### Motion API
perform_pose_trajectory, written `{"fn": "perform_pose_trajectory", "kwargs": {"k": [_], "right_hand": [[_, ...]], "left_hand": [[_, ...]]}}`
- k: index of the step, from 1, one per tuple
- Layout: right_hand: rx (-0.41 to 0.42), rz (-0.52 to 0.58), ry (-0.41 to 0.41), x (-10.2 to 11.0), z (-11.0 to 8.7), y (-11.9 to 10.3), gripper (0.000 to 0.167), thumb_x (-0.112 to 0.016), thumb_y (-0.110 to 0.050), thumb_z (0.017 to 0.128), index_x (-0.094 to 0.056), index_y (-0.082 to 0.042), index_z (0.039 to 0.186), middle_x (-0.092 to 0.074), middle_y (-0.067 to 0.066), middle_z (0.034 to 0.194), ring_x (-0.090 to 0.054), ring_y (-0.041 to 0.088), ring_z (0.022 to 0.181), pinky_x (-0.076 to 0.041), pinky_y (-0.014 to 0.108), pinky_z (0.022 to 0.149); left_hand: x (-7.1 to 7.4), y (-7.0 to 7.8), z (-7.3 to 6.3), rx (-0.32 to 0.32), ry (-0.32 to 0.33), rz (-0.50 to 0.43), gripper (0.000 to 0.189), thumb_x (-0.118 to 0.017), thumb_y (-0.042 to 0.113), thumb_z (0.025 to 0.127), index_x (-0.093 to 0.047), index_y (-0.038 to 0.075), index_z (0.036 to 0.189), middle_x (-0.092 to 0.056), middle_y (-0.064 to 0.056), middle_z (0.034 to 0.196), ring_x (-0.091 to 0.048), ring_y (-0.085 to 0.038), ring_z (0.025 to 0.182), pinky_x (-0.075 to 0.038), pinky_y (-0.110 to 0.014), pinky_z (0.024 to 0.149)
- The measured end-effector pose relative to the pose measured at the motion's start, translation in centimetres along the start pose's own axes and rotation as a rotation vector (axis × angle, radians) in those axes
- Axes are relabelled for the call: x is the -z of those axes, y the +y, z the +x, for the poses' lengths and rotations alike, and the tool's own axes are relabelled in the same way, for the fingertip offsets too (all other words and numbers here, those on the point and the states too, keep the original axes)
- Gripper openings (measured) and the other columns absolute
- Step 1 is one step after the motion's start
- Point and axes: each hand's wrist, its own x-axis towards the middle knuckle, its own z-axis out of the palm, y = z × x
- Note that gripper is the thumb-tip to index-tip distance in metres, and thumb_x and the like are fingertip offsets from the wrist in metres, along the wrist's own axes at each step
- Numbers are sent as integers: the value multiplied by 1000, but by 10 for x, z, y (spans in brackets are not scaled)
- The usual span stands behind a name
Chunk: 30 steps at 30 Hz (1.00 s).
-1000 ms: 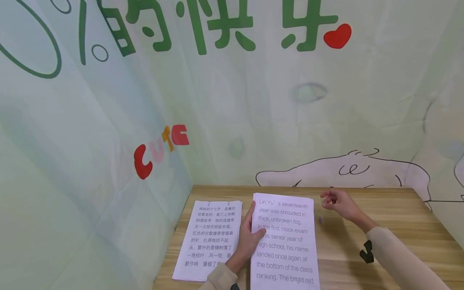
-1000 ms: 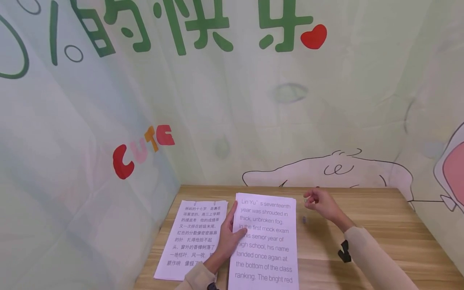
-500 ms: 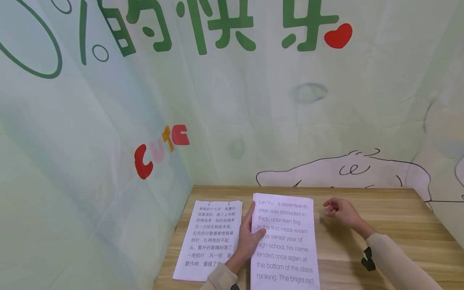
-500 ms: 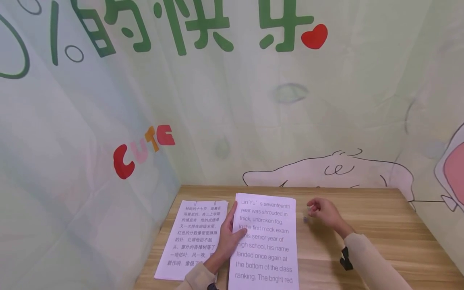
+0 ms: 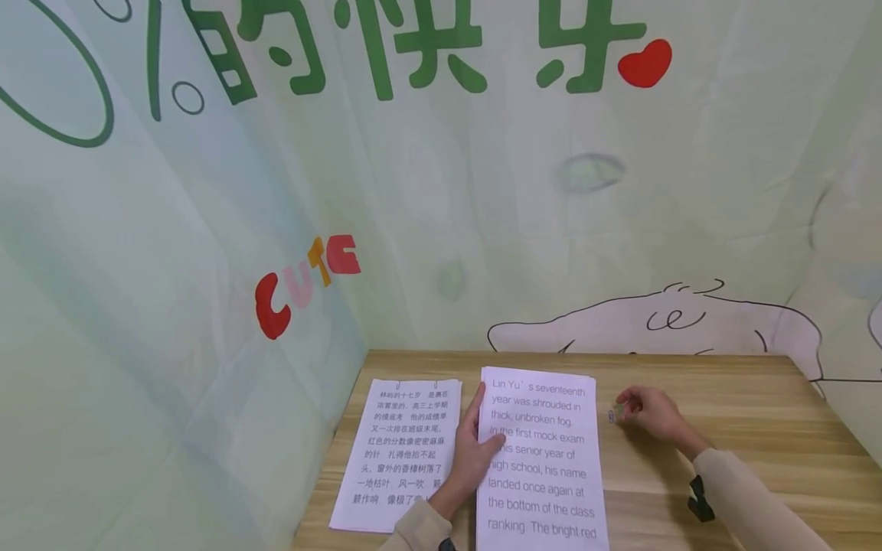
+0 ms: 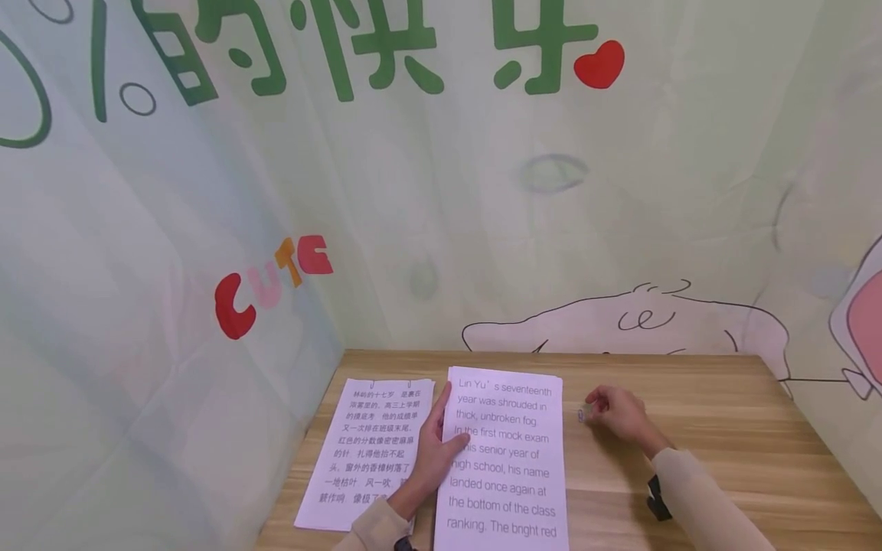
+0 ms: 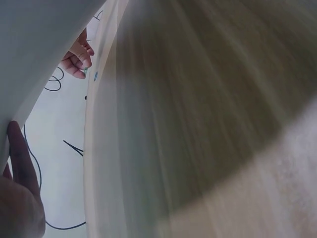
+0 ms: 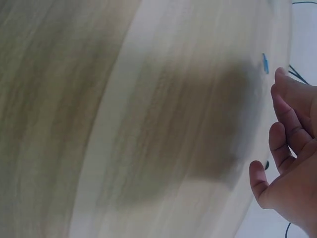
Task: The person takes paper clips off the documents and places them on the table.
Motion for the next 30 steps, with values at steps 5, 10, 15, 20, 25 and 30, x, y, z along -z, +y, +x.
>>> {"fn": "perform_pose_trajectory", "kwargs": {"k": [5, 10, 15, 20, 25, 30], "right_hand": [[-57, -23, -33, -4, 0, 6, 28, -81, -4, 85, -71, 1, 111, -66, 6, 92, -58, 20, 84, -50, 26, 68], [-47, -45, -43, -8, 1, 11, 24, -79, -2, 87, -71, 0, 110, -66, 4, 91, -58, 20, 84, -49, 26, 68], [-51, -42, -43, -10, 1, 11, 23, -79, -2, 87, -71, 0, 108, -64, 5, 88, -57, 20, 81, -47, 26, 66], [-76, 21, -56, -10, -1, 14, 27, -77, 1, 87, -71, 3, 113, -65, 6, 89, -57, 21, 82, -48, 25, 67], [-69, 50, -42, -11, -2, 18, 27, -78, 1, 88, -72, 3, 114, -64, 5, 87, -56, 21, 81, -47, 25, 65], [-44, 55, -28, -10, -1, 20, 26, -80, -1, 88, -73, 3, 112, -64, 4, 84, -56, 19, 79, -45, 24, 64]], "left_hand": [[1, -1, -1, 10, 4, 6, 100, -65, -13, 89, -30, 40, 166, -40, 6, 169, -63, -22, 128, -58, -23, 98], [1, -1, -1, 2, -6, 25, 98, -65, -11, 91, -29, 39, 167, -38, 7, 170, -62, -22, 130, -56, -21, 99], [3, -2, -1, 2, -8, 23, 98, -65, -11, 91, -28, 40, 167, -40, 5, 169, -64, -23, 128, -57, -22, 97], [2, -5, 0, 7, -5, 35, 99, -65, -12, 90, -29, 36, 167, -32, 6, 173, -60, -21, 133, -54, -20, 101], [1, -10, 2, 34, -21, 67, 98, -64, -11, 91, -26, 35, 169, -34, 2, 172, -61, -24, 131, -53, -20, 100], [1, -13, 5, 66, -13, 113, 96, -64, -8, 92, -25, 35, 169, -31, 4, 174, -54, -23, 142, -47, -21, 112]]}}
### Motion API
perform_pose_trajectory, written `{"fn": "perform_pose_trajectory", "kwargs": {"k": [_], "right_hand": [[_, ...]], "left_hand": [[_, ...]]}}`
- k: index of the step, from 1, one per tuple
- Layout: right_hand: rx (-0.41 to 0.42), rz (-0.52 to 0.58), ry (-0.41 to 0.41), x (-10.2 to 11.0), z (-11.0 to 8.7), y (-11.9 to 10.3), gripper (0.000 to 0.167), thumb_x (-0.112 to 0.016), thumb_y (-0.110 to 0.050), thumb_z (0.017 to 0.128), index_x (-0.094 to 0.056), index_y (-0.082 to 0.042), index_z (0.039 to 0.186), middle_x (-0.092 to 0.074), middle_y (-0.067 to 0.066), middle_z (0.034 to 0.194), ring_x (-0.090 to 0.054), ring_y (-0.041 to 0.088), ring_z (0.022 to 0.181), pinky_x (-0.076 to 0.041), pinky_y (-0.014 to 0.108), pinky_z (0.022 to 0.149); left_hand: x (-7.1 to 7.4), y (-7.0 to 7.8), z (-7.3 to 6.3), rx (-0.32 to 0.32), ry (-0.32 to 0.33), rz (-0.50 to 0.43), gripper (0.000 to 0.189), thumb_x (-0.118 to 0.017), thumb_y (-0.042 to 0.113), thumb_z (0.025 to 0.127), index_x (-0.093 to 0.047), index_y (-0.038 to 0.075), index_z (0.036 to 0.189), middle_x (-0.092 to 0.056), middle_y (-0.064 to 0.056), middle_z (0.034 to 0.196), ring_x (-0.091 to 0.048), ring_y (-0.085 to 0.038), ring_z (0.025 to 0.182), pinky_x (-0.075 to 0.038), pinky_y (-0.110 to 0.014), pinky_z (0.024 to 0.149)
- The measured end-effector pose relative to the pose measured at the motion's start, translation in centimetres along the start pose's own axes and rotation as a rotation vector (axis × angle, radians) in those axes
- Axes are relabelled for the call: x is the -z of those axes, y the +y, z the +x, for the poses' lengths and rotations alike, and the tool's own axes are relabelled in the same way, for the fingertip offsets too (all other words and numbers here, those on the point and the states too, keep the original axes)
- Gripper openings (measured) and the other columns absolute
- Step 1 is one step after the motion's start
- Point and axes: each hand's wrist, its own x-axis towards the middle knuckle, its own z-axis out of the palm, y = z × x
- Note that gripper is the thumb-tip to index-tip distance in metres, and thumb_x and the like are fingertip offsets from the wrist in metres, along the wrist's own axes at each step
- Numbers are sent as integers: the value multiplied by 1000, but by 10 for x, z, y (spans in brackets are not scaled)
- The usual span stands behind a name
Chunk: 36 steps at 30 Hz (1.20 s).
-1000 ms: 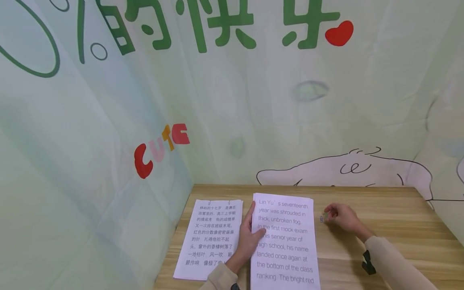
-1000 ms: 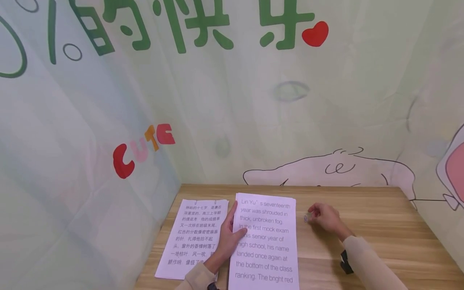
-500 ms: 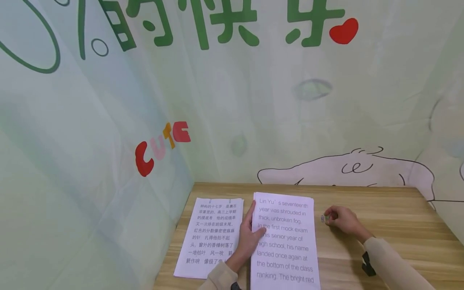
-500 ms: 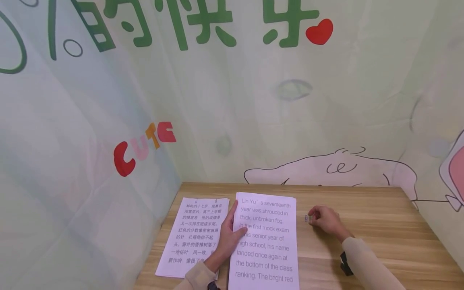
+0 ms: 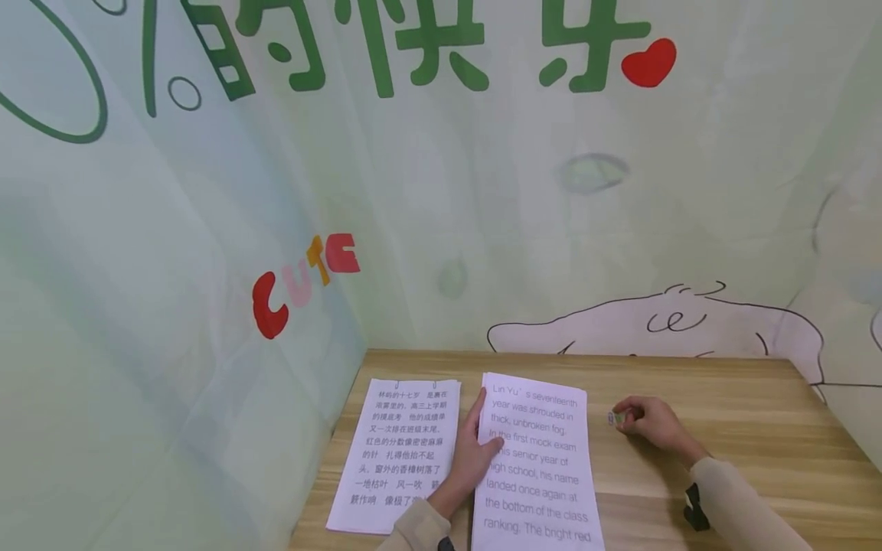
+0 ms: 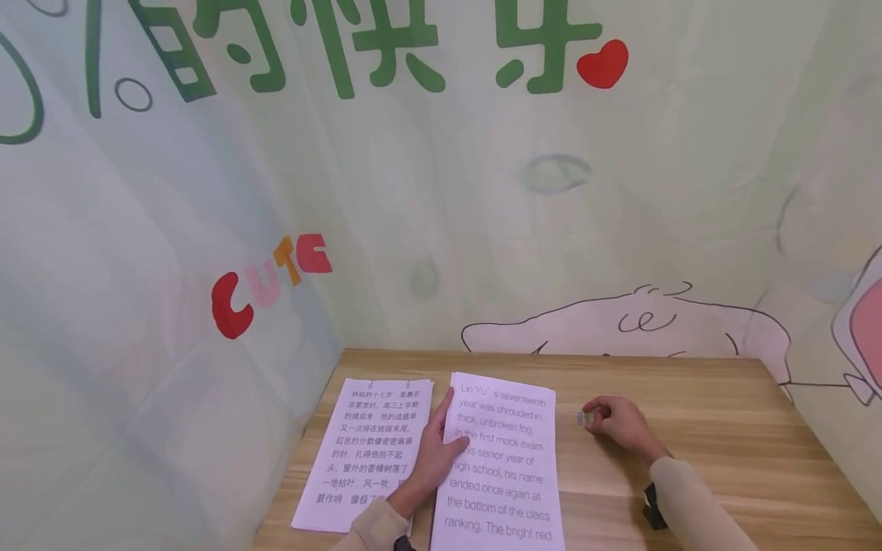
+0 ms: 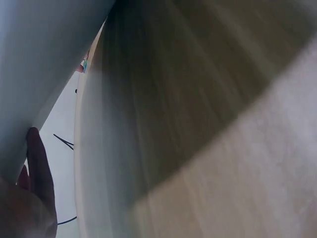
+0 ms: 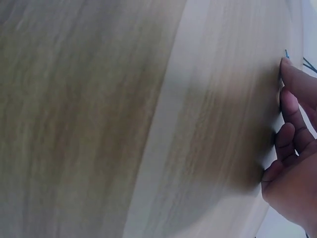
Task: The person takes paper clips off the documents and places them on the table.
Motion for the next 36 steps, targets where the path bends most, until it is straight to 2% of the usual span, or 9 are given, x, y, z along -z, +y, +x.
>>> {"fn": "perform_pose_trajectory", "kwargs": {"k": [6, 11, 16, 20, 23, 27, 30, 33, 36], "right_hand": [[-3, 9, 0, -1, 0, 2, 27, -80, -4, 88, -73, 2, 113, -63, 4, 85, -55, 19, 80, -45, 24, 64], [6, 21, -16, 1, 1, 3, 28, -81, -5, 89, -73, 2, 115, -63, 4, 85, -55, 20, 80, -45, 24, 63], [1, 39, -21, 2, 0, 3, 30, -82, -6, 88, -73, 2, 115, -63, 5, 85, -55, 20, 80, -45, 24, 63], [-9, 34, -21, 2, -1, 1, 31, -82, -7, 89, -73, 3, 116, -63, 5, 86, -55, 20, 81, -45, 24, 63], [-17, 36, -23, 3, -1, 1, 32, -82, -8, 89, -72, 3, 117, -62, 4, 87, -54, 21, 81, -44, 25, 63], [-21, 49, -23, 2, -1, 3, 32, -83, -8, 89, -73, 2, 117, -62, 4, 86, -54, 21, 82, -44, 25, 63], [-21, 57, -21, 2, -1, 5, 31, -83, -8, 88, -73, 2, 116, -63, 5, 86, -55, 21, 81, -44, 25, 63], [-20, 56, -20, 2, 0, 7, 30, -81, -7, 89, -73, 2, 116, -63, 4, 87, -55, 20, 81, -45, 24, 63], [-15, 49, -14, 1, 2, 9, 27, -80, -7, 90, -74, 1, 115, -64, 4, 87, -56, 19, 81, -47, 24, 64]], "left_hand": [[1, -6, 4, -3, -13, 37, 96, -63, -8, 92, -23, 35, 169, -26, 8, 175, -38, -24, 156, -32, -42, 128], [0, -10, 7, -20, -12, 114, 99, -61, -9, 92, -21, 38, 169, -22, 13, 175, -26, -20, 161, -22, -44, 131], [0, -14, 7, -119, -11, 399, 100, -63, -9, 92, -18, 34, 170, -39, -1, 170, -42, -25, 154, -33, -45, 127], [-4, -16, 6, -195, 30, 608, 102, -66, -8, 89, -18, 27, 171, -62, -14, 147, -65, -25, 122, -54, -43, 110], [-6, -15, 7, -203, 47, 685, 105, -67, -9, 86, -18, 26, 172, -66, -13, 133, -62, -15, 101, -58, -38, 95], [-9, -12, 7, -172, 21, 787, 102, -64, -10, 87, -18, 22, 172, -65, -12, 123, -55, -9, 84, -56, -28, 77], [-10, -8, 7, -139, 8, 917, 96, -65, -6, 89, -22, 18, 171, -65, -10, 112, -46, -9, 69, -46, -25, 60], [-11, -4, 8, -109, 4, 1042, 92, -68, 1, 90, -25, 16, 170, -67, -10, 108, -42, -12, 64, -37, -26, 54], [-11, -1, 11, -106, 5, 1128, 89, -71, 5, 90, -30, 13, 168, -67, -12, 104, -43, -15, 64, -36, -29, 52]]}}
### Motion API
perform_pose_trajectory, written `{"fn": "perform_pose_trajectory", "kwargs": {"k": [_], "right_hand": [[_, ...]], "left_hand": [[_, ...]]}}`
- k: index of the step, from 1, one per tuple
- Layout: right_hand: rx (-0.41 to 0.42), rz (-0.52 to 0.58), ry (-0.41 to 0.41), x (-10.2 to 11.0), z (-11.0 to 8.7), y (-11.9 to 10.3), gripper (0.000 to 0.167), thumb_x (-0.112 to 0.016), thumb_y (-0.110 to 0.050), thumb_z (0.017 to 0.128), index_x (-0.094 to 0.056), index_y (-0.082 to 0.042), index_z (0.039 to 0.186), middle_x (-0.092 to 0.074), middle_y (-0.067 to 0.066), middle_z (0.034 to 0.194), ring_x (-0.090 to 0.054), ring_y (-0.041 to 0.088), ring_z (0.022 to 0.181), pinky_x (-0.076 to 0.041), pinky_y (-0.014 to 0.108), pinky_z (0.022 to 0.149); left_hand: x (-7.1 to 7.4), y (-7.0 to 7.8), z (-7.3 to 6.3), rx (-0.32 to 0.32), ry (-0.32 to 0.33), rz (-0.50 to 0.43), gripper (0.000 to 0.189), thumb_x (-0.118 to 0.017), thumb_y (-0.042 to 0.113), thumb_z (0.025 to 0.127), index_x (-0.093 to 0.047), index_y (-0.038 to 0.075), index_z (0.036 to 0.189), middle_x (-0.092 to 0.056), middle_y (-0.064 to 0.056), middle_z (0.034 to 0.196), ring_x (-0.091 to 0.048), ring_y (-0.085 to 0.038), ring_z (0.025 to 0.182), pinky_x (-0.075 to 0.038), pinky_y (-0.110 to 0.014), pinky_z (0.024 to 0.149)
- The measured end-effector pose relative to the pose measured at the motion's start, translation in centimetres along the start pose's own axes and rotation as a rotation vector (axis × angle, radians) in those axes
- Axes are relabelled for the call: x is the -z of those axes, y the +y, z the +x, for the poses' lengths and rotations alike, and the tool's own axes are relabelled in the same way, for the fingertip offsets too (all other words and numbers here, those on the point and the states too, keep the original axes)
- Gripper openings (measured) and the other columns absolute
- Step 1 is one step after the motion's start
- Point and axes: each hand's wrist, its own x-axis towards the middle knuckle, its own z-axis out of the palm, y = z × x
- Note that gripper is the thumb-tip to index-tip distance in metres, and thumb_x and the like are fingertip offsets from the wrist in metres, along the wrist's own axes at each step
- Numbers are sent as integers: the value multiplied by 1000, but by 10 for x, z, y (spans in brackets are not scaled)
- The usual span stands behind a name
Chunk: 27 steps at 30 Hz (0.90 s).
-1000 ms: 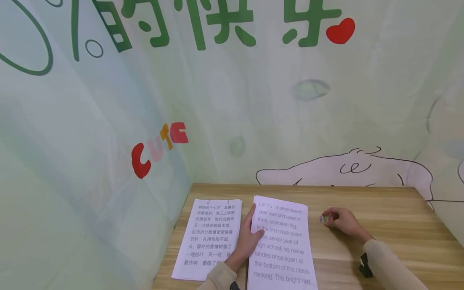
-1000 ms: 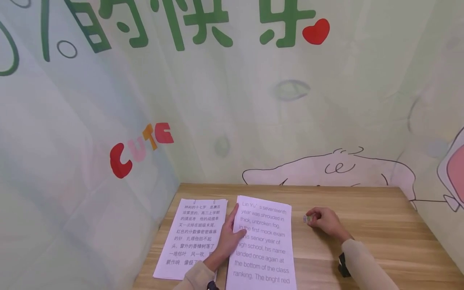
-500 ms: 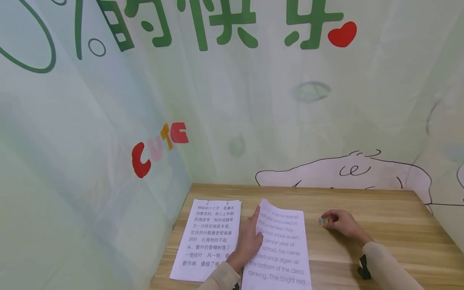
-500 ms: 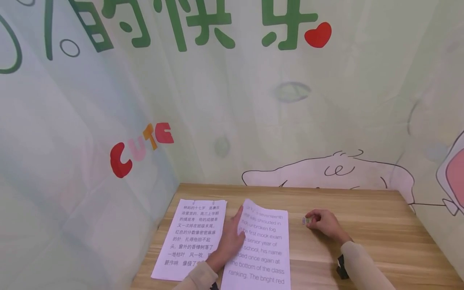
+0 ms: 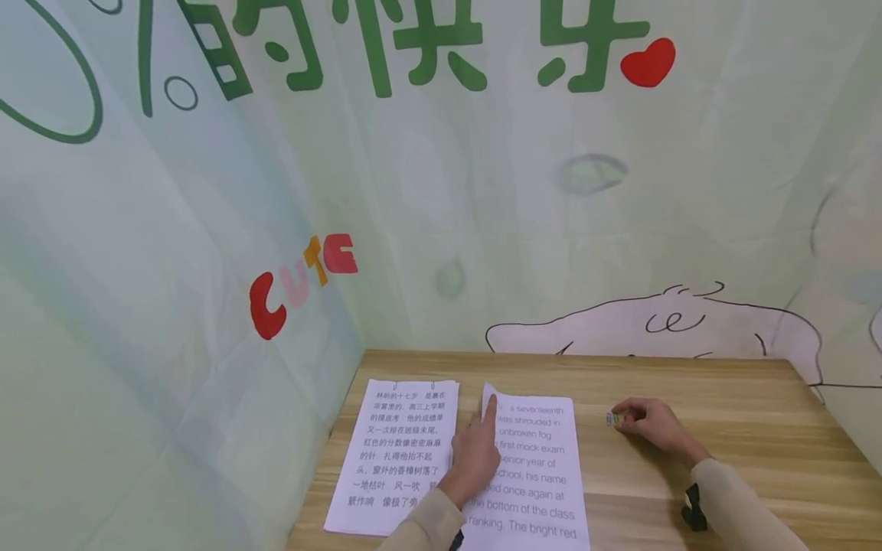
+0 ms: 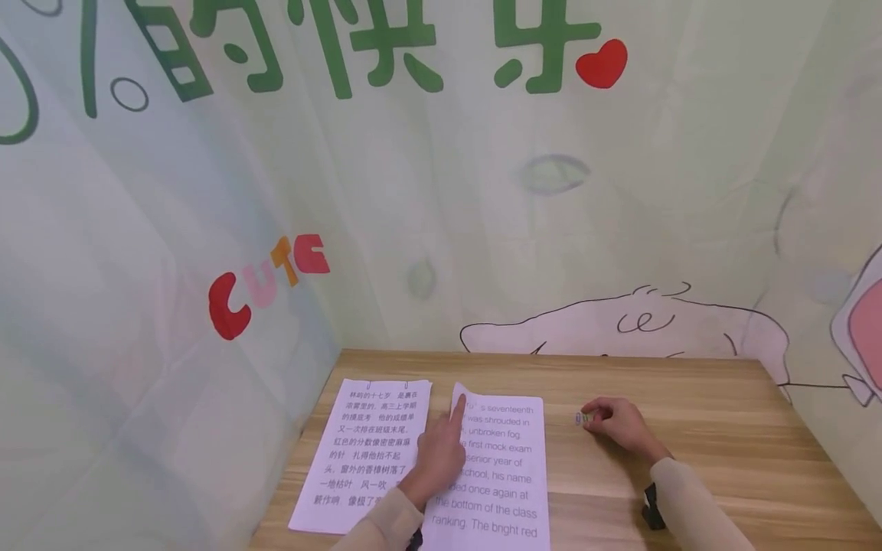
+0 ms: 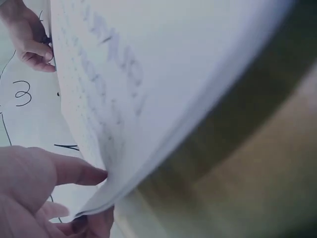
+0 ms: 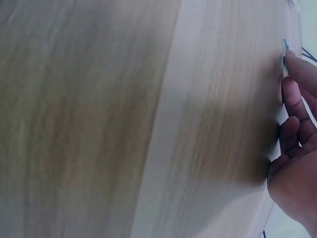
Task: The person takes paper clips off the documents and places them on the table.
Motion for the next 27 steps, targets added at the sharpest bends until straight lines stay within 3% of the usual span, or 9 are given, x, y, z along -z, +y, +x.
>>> {"fn": "perform_pose_trajectory", "kwargs": {"k": [4, 8, 12, 17, 23, 27], "right_hand": [[9, -12, 8, 1, 1, 2, 25, -79, -6, 90, -75, 1, 114, -64, 3, 86, -56, 19, 81, -46, 24, 64], [-5, -7, 2, 0, 1, 3, 26, -80, -7, 91, -74, 0, 115, -64, 3, 87, -56, 19, 82, -46, 24, 65], [-7, -2, 1, 0, 0, 3, 26, -79, -8, 91, -74, 0, 116, -65, 4, 88, -56, 19, 82, -47, 24, 66], [-11, -17, 9, -1, -1, 0, 26, -78, -9, 92, -74, 0, 116, -66, 4, 88, -57, 18, 82, -48, 24, 66], [2, -12, 9, -1, -3, -1, 26, -78, -8, 92, -74, 1, 115, -65, 4, 88, -56, 19, 82, -47, 24, 65], [31, -14, 17, -1, -4, 0, 26, -79, -8, 92, -74, 2, 115, -64, 4, 87, -55, 16, 79, -47, 24, 65]], "left_hand": [[3, 2, 5, 12, -41, 19, 81, -71, 6, 91, -38, 11, 164, -65, -14, 104, -44, -15, 62, -39, -29, 51], [5, 0, 9, 35, -87, 40, 69, -73, 12, 93, -49, 10, 157, -65, -18, 116, -47, -14, 60, -41, -29, 52], [7, -1, 12, 37, -72, 133, 54, -80, 21, 88, -64, 5, 137, -59, -18, 114, -54, -21, 78, -45, -30, 54], [11, -3, 13, 59, -53, 186, 44, -85, 28, 85, -71, 2, 117, -53, -16, 113, -52, -26, 95, -45, -31, 55], [11, -7, 12, 74, -119, 163, 43, -81, 33, 89, -72, 2, 118, -58, -13, 104, -54, -23, 88, -50, -34, 61], [11, -15, 10, 34, -144, 114, 41, -78, 34, 91, -72, 4, 120, -62, -10, 97, -55, -20, 79, -53, -37, 65]]}}
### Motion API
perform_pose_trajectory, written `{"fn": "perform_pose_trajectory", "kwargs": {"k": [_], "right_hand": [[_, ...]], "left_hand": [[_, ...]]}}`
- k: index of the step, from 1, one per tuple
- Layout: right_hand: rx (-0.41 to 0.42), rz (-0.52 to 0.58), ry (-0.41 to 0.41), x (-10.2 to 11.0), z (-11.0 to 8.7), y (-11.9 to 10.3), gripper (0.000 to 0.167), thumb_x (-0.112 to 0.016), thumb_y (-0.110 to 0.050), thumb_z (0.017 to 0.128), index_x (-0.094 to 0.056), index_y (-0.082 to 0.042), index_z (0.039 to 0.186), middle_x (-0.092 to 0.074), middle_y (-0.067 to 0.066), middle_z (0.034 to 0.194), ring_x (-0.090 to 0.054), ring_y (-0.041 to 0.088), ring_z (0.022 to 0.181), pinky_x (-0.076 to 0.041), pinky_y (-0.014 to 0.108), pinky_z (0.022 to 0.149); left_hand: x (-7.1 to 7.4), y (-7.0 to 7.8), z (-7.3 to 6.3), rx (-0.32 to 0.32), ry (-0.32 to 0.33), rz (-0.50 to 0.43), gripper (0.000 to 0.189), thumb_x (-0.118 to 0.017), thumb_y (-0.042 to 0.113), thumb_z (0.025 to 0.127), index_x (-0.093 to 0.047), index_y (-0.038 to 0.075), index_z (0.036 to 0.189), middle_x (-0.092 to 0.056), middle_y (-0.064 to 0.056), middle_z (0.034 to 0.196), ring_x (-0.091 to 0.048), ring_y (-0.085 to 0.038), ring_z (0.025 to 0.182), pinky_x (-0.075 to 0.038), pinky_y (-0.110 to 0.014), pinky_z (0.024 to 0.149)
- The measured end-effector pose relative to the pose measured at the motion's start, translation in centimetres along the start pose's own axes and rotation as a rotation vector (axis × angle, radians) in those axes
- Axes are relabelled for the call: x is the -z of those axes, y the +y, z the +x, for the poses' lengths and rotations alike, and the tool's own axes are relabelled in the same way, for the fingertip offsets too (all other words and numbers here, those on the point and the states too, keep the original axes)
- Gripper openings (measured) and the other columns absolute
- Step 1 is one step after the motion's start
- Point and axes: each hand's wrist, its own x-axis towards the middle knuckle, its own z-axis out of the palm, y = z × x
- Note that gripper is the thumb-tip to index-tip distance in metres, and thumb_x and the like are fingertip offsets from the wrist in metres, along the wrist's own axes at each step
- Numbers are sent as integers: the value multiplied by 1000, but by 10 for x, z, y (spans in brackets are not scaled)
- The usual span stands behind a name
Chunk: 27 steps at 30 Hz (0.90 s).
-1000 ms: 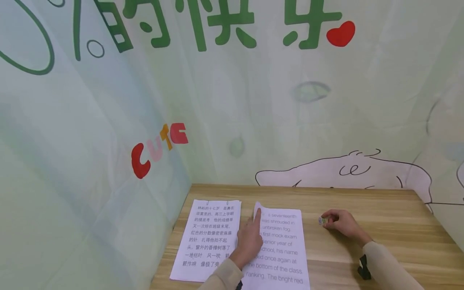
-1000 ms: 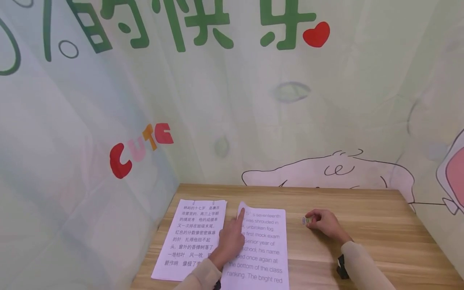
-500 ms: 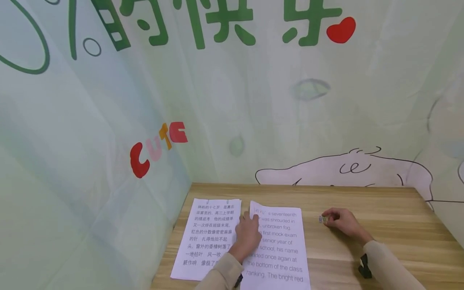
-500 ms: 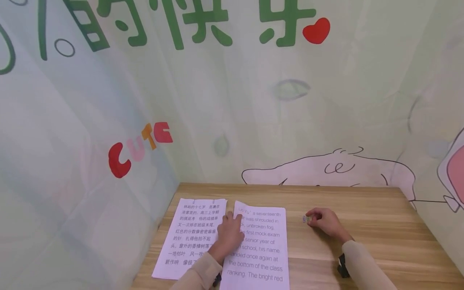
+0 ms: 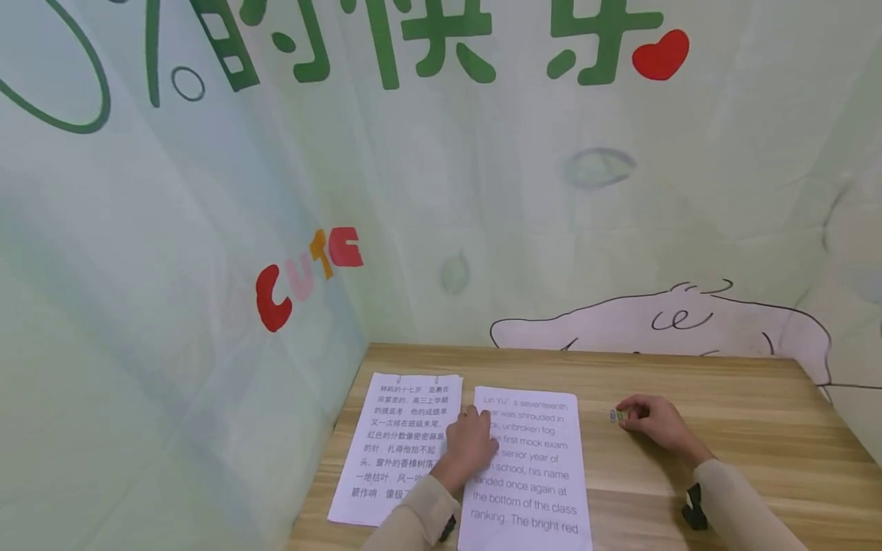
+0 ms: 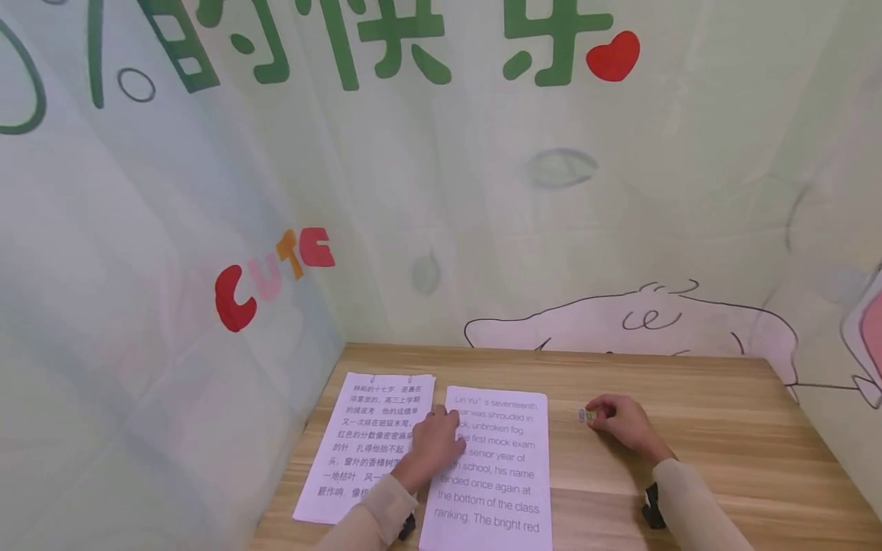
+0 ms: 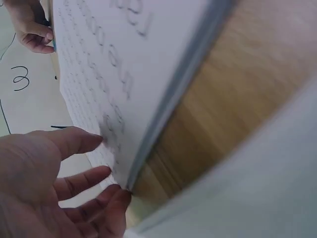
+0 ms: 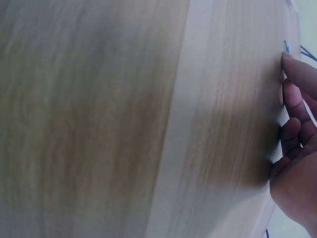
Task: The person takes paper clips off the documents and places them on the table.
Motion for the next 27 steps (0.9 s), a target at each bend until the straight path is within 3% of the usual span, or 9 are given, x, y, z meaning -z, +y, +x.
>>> {"fn": "perform_pose_trajectory", "kwargs": {"k": [5, 11, 15, 21, 27], "right_hand": [[12, -4, -1, -1, -2, 2, 27, -78, -7, 92, -73, 3, 116, -63, 3, 86, -55, 13, 78, -46, 23, 64], [15, -11, -6, 0, -2, -1, 28, -78, -9, 92, -73, 3, 118, -64, 4, 87, -55, 15, 79, -47, 23, 64], [18, -18, 13, 1, -2, -1, 27, -79, -8, 92, -74, 2, 116, -64, 3, 87, -55, 14, 79, -46, 23, 64], [33, 1, 6, -1, -2, 0, 27, -79, -8, 91, -74, 3, 116, -64, 3, 87, -55, 13, 78, -47, 23, 65], [30, -2, 12, -2, -1, 1, 27, -79, -8, 91, -74, 2, 115, -65, 3, 86, -56, 13, 78, -48, 23, 65]], "left_hand": [[9, -19, -5, -38, 34, -123, 37, -77, 35, 93, -75, 8, 119, -68, -9, 104, -62, -20, 84, -57, -39, 68], [35, -62, -9, 116, 106, -150, 40, -76, 35, 94, -74, 8, 124, -69, -12, 106, -64, -25, 89, -57, -43, 70], [49, -94, -11, 210, 105, -173, 43, -77, 34, 94, -72, 7, 126, -68, -13, 108, -62, -26, 92, -55, -46, 71], [56, -129, -25, 312, 101, -178, 50, -79, 30, 91, -69, 3, 132, -67, -19, 112, -62, -32, 95, -56, -49, 72], [56, -152, -31, 408, 72, -219, 66, -77, 24, 93, -53, -3, 149, -58, -29, 128, -59, -34, 100, -57, -48, 76]]}}
